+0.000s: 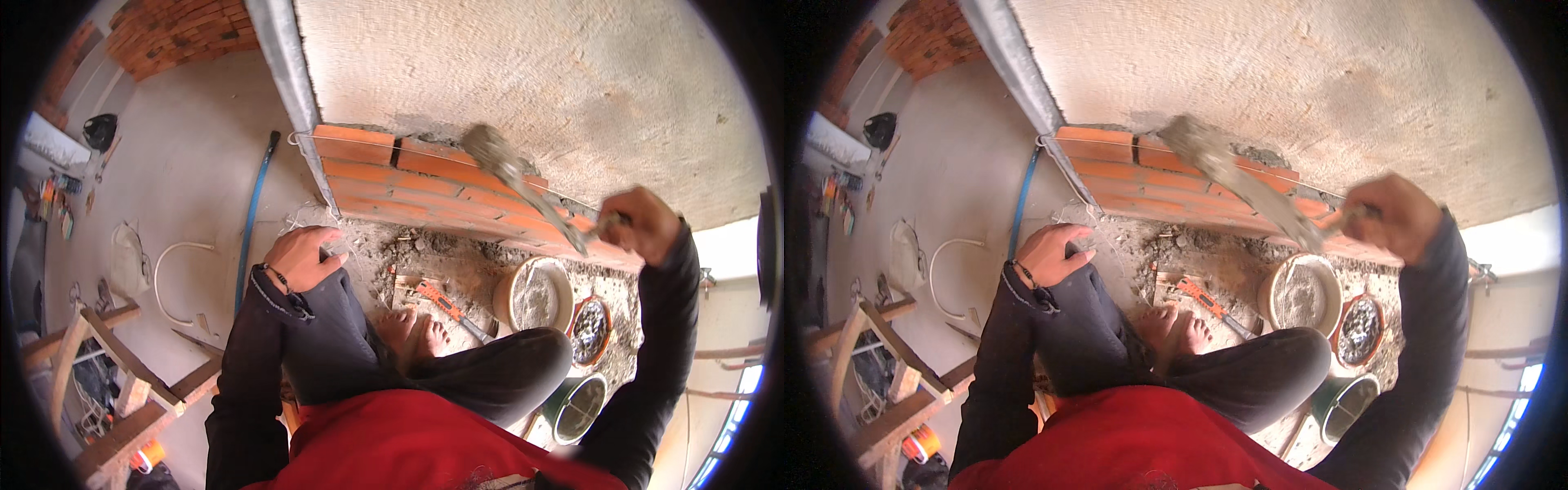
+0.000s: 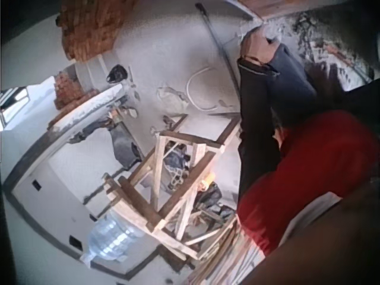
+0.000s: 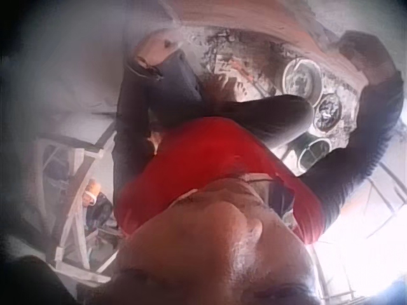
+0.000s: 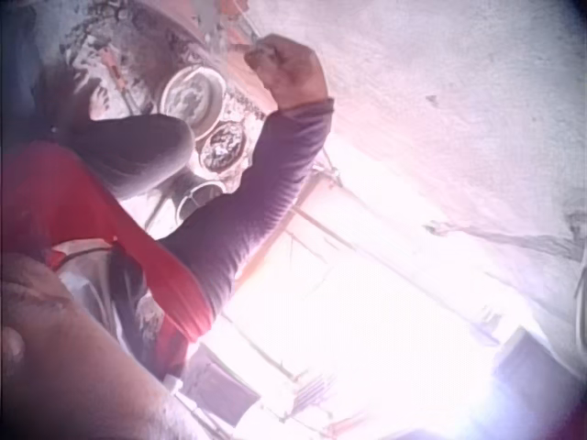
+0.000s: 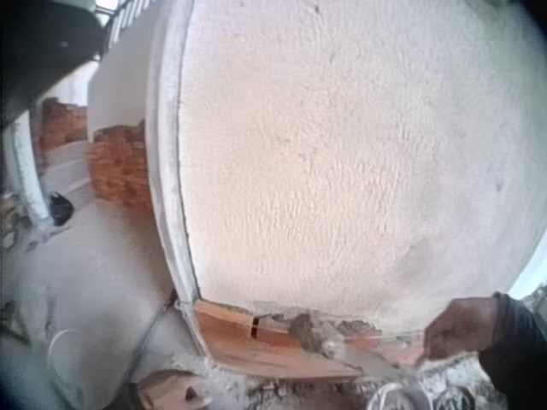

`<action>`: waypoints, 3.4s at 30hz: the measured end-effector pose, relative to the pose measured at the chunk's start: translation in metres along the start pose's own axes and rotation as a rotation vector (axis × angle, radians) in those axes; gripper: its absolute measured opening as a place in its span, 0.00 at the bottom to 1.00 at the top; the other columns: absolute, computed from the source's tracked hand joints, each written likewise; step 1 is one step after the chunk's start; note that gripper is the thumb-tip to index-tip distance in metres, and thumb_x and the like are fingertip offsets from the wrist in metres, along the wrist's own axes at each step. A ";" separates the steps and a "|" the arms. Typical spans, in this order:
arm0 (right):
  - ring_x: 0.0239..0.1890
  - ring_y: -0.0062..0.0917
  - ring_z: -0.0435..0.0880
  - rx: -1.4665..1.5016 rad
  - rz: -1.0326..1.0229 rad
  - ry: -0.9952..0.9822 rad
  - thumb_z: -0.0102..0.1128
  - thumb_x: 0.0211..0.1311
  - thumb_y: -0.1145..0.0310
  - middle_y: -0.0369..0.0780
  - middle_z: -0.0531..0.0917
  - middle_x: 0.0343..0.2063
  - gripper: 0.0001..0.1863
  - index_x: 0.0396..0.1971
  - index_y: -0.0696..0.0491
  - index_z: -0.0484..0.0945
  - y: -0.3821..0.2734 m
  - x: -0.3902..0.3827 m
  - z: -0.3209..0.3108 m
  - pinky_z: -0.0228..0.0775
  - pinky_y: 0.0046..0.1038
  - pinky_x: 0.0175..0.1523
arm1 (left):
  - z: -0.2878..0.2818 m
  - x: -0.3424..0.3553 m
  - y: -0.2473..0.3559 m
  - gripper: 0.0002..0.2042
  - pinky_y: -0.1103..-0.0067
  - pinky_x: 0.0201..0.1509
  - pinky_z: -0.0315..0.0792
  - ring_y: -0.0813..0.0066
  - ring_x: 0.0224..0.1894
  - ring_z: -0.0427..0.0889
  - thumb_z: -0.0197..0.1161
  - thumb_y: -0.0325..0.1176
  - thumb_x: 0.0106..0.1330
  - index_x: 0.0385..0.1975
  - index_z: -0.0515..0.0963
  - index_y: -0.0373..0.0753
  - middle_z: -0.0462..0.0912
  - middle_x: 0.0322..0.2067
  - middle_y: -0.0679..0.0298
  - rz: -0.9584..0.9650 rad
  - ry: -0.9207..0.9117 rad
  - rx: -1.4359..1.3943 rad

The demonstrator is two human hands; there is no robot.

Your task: The person applies mortar to the wall using a trowel and positions thin clay bricks to create a decorative finish.

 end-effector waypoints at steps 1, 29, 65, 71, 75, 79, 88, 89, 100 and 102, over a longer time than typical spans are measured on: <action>0.15 0.16 0.71 0.036 -0.078 -0.060 0.60 0.54 0.51 0.33 0.73 0.12 0.23 0.20 0.59 0.76 -0.008 0.020 -0.003 0.60 0.22 0.21 | 0.002 0.003 0.002 0.20 0.67 0.53 0.72 0.52 0.48 0.80 0.63 0.42 0.61 0.48 0.79 0.35 0.82 0.46 0.49 -0.004 0.007 0.002; 0.25 0.28 0.83 -0.094 0.048 0.303 0.59 0.58 0.73 0.42 0.81 0.22 0.11 0.40 0.58 0.75 -0.036 0.029 0.045 0.73 0.30 0.33 | -0.001 -0.012 -0.016 0.20 0.67 0.53 0.74 0.55 0.49 0.81 0.63 0.44 0.61 0.47 0.78 0.38 0.84 0.45 0.55 -0.089 0.082 -0.039; 0.30 0.39 0.83 -0.530 -0.209 0.740 0.63 0.57 0.70 0.41 0.81 0.29 0.13 0.43 0.52 0.77 -0.045 0.054 0.098 0.75 0.36 0.34 | -0.008 -0.014 -0.015 0.20 0.67 0.55 0.74 0.57 0.51 0.80 0.63 0.44 0.62 0.49 0.78 0.38 0.83 0.46 0.57 -0.144 0.026 -0.047; 0.28 0.40 0.83 -0.543 -0.211 0.708 0.62 0.58 0.68 0.41 0.81 0.28 0.12 0.42 0.51 0.77 -0.054 0.053 0.093 0.75 0.37 0.32 | -0.006 -0.015 -0.021 0.20 0.67 0.55 0.74 0.57 0.50 0.81 0.63 0.44 0.61 0.48 0.78 0.38 0.84 0.46 0.58 -0.144 0.059 -0.061; 0.26 0.40 0.83 -0.539 -0.232 0.733 0.62 0.58 0.68 0.42 0.81 0.28 0.12 0.42 0.51 0.77 -0.057 0.055 0.092 0.74 0.38 0.31 | -0.006 -0.018 -0.029 0.19 0.67 0.55 0.73 0.57 0.50 0.81 0.63 0.44 0.61 0.48 0.79 0.39 0.84 0.46 0.58 -0.128 0.093 -0.089; 0.27 0.40 0.83 -0.536 -0.206 0.693 0.62 0.58 0.68 0.42 0.81 0.28 0.12 0.42 0.52 0.77 -0.052 0.057 0.091 0.74 0.38 0.31 | -0.006 -0.018 -0.030 0.19 0.68 0.54 0.74 0.57 0.49 0.81 0.63 0.43 0.61 0.47 0.80 0.39 0.84 0.46 0.58 -0.167 0.111 -0.118; 0.27 0.40 0.83 -0.482 -0.284 0.816 0.64 0.56 0.70 0.43 0.82 0.29 0.14 0.43 0.55 0.79 -0.054 0.045 0.086 0.74 0.35 0.31 | -0.005 -0.020 -0.038 0.18 0.67 0.52 0.75 0.56 0.47 0.82 0.64 0.43 0.61 0.45 0.81 0.38 0.84 0.45 0.57 -0.130 0.149 -0.135; 0.27 0.40 0.83 -0.474 -0.284 0.824 0.64 0.56 0.70 0.43 0.82 0.29 0.15 0.43 0.56 0.78 -0.053 0.043 0.085 0.74 0.34 0.31 | -0.005 -0.019 -0.038 0.18 0.67 0.52 0.75 0.56 0.47 0.82 0.64 0.43 0.61 0.45 0.81 0.38 0.84 0.45 0.57 -0.134 0.149 -0.136; 0.29 0.39 0.83 -0.521 -0.218 0.747 0.64 0.55 0.70 0.42 0.81 0.29 0.13 0.41 0.52 0.76 -0.044 0.045 0.105 0.74 0.37 0.33 | -0.006 -0.020 -0.040 0.18 0.68 0.50 0.75 0.57 0.45 0.82 0.64 0.43 0.60 0.44 0.81 0.37 0.84 0.43 0.56 -0.146 0.163 -0.141; 0.29 0.39 0.83 -0.565 -0.216 0.762 0.64 0.56 0.70 0.41 0.81 0.29 0.14 0.42 0.51 0.76 -0.043 0.052 0.108 0.74 0.37 0.33 | -0.004 -0.021 -0.044 0.17 0.69 0.45 0.75 0.60 0.39 0.84 0.65 0.41 0.60 0.43 0.81 0.37 0.85 0.39 0.55 -0.094 0.225 -0.125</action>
Point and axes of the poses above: each hand's wrist, its own x-axis towards the middle knuckle, its own z-axis out of the palm, y = z × x, the point moved 5 cm from there along x, towards the middle knuckle
